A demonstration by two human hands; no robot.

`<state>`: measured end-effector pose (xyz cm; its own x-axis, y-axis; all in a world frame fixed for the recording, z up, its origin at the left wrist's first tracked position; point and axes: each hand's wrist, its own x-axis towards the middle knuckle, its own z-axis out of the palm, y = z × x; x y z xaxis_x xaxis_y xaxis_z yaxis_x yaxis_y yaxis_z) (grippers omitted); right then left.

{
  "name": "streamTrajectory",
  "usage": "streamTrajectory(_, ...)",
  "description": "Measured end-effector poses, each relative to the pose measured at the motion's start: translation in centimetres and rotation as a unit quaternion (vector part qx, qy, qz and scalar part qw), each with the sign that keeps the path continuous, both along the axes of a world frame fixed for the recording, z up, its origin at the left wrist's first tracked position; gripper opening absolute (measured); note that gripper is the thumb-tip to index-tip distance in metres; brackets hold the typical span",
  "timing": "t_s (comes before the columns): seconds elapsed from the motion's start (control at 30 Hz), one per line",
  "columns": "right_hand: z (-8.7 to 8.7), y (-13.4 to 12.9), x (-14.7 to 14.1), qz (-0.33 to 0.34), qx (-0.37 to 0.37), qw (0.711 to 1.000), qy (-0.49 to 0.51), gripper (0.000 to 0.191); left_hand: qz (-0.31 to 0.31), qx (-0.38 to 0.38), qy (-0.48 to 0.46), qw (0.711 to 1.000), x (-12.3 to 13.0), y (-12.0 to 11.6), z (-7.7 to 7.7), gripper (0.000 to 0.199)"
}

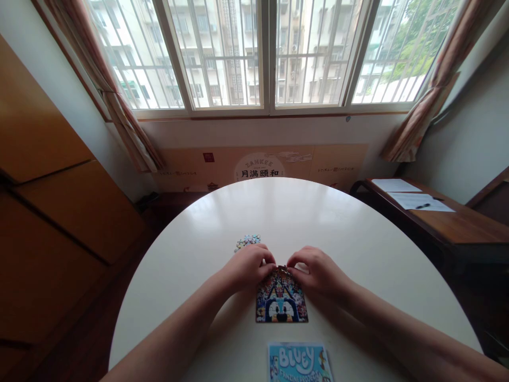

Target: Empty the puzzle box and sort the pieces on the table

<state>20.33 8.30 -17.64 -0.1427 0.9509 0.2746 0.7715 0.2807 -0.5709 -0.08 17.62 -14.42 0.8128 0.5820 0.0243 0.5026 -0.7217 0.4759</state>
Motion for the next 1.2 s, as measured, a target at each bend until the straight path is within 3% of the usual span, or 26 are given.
streamTrajectory(0.97, -0.29, 0.11, 0.07, 0.021, 0.037, 0.999, 0.013, 0.014, 0.035, -0.029, 0.026, 0.999, 0.1, 0.45, -0.17, 0.019)
streamTrajectory(1.2, 0.42, -0.55, -0.26, 0.112, 0.034, 0.991, 0.058, 0.009, 0.043, -0.059, -0.001, 0.997, 0.04, 0.72, -0.49, 0.015)
